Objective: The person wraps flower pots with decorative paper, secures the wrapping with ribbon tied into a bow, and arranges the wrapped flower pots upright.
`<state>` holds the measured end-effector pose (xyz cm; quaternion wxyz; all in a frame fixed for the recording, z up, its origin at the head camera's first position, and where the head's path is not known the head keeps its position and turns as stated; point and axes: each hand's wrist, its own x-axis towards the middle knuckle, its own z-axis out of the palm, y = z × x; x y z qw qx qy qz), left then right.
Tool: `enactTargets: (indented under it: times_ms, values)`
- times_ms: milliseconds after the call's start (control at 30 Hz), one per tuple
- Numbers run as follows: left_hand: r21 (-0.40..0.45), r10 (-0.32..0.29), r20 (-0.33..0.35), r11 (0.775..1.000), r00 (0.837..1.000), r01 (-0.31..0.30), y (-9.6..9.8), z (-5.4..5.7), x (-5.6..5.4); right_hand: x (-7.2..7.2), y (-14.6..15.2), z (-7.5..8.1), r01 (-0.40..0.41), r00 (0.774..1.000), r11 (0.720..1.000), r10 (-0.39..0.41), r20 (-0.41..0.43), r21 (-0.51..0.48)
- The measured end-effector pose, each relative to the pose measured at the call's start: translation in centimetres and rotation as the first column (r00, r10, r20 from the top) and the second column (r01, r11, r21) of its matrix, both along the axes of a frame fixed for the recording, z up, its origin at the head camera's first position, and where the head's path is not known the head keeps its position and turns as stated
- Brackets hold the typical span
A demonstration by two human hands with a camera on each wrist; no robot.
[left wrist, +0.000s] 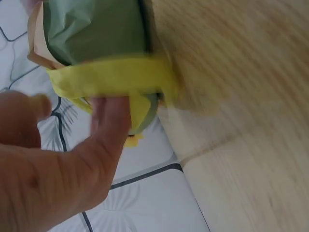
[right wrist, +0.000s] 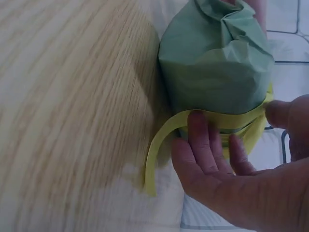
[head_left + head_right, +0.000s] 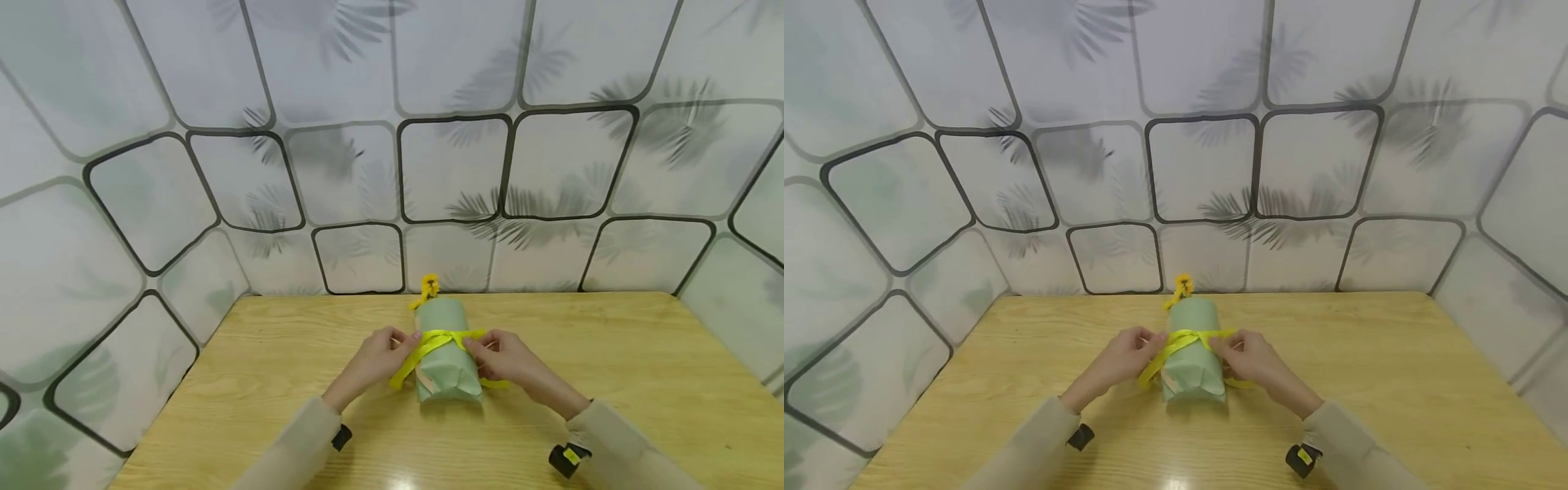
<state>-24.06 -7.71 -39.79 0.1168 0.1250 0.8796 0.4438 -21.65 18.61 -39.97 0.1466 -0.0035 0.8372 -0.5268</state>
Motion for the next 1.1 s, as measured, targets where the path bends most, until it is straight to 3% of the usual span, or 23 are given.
enactTargets:
  times_ms: [133, 300, 400, 500, 633, 767, 833, 933, 1033, 1100]
  values:
    - [0.008, -0.057, 0.131, 0.998, 0.99, 0.056, -0.6, -0.1, -0.4, -0.7, 0.0, -0.1, -0.058, 0.996, 0.998, 0.057, 0.072, 0.014]
    - [0.059, -0.136, 0.248, 0.99, 0.959, 0.125, -0.5, 0.2, -1.2, -1.4, 0.6, 0.0, -0.142, 0.98, 0.988, 0.149, 0.13, -0.064]
    - [0.129, -0.182, 0.308, 0.98, 0.934, 0.148, -0.5, 0.2, -1.7, -1.6, 0.7, -0.2, -0.149, 0.977, 0.985, 0.16, 0.141, -0.084]
    - [0.17, -0.209, 0.324, 0.972, 0.923, 0.161, -0.5, 0.0, -2.2, -1.5, 0.6, -0.2, -0.135, 0.982, 0.989, 0.141, 0.123, -0.06]
    - [0.148, -0.181, 0.228, 0.978, 0.957, 0.15, -0.3, 0.2, -2.6, -1.5, 0.6, 0.0, -0.118, 0.992, 0.992, 0.119, 0.029, -0.034]
    - [0.154, -0.19, 0.059, 0.972, 0.98, 0.179, 0.0, 0.9, -3.0, -1.9, 0.5, 0.5, -0.13, 0.987, 0.989, 0.122, -0.106, -0.068]
    - [0.138, -0.213, -0.051, 0.966, 0.976, 0.218, 0.2, 1.2, -3.2, -2.2, 0.4, 0.6, -0.138, 0.977, 0.989, 0.126, -0.174, -0.059]
    - [0.047, -0.239, -0.216, 0.966, 0.947, 0.254, 0.4, 1.7, -3.5, -2.4, 0.3, 0.6, -0.123, 0.956, 0.992, 0.117, -0.268, -0.008]
    - [-0.016, -0.26, -0.277, 0.964, 0.925, 0.266, 0.6, 2.0, -3.6, -2.7, 0.3, 0.5, -0.1, 0.935, 0.994, 0.108, -0.338, 0.042]
    - [-0.039, -0.271, -0.276, 0.962, 0.922, 0.271, 0.7, 2.0, -3.7, -2.8, 0.3, 0.3, -0.098, 0.925, 0.993, 0.114, -0.363, 0.062]
